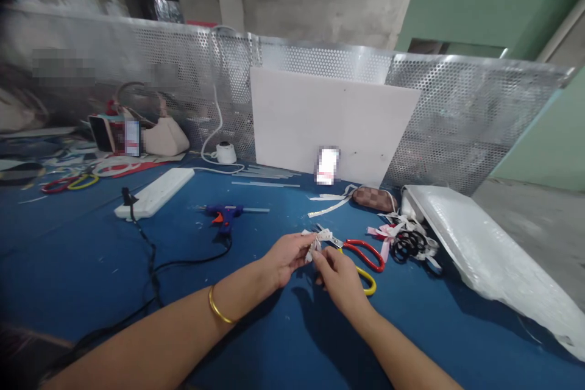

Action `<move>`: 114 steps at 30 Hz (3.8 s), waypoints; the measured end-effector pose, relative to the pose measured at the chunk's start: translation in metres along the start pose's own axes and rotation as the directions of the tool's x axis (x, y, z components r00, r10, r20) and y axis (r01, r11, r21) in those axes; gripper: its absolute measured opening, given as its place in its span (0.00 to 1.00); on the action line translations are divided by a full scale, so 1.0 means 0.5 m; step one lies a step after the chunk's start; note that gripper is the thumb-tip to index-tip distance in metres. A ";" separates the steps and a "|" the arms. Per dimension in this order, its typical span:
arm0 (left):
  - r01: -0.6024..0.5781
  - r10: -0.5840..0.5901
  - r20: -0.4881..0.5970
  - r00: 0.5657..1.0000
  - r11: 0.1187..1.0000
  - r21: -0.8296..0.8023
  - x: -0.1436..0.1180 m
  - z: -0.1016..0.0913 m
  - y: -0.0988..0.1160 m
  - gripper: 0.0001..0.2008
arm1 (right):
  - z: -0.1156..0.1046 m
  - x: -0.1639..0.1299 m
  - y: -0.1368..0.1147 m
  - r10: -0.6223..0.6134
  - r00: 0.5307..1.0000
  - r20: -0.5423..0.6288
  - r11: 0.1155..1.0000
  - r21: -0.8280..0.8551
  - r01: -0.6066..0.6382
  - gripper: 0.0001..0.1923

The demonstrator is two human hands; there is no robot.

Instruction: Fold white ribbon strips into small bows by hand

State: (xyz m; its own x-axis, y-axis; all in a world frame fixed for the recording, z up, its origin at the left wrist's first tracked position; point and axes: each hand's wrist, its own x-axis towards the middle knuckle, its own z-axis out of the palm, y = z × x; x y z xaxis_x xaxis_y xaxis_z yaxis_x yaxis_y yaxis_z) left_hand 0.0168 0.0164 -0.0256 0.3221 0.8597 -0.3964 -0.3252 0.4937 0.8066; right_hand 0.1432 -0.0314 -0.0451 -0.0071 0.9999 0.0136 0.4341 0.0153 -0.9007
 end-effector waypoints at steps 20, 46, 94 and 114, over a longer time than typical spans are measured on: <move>-0.041 0.036 0.038 0.999 0.989 0.145 -0.019 0.013 0.004 0.21 | 0.005 -0.001 -0.005 0.060 0.998 0.008 0.952 0.301 -0.059 0.20; -0.126 0.129 -0.008 0.992 0.976 0.176 -0.011 0.009 0.000 0.16 | -0.012 -0.008 -0.010 -0.207 0.974 -0.086 0.928 -0.332 0.168 0.16; -0.064 0.069 -0.028 0.997 0.987 0.145 0.009 0.002 -0.004 0.08 | 0.000 -0.026 -0.019 -0.445 0.891 0.087 0.463 -0.830 0.312 0.10; -0.279 0.264 0.091 0.960 0.907 0.315 0.006 0.000 0.004 0.12 | -0.023 0.000 -0.019 -0.062 0.982 -0.180 0.996 0.056 0.073 0.17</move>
State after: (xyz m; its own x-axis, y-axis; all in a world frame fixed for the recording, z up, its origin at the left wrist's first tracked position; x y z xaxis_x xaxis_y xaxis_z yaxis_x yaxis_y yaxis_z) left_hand 0.0170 0.0201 -0.0254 0.3040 0.9440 -0.1279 -0.1049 0.1666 0.9804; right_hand 0.1494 -0.0316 -0.0317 0.1285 0.9806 0.1477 0.3811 0.0887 -0.9203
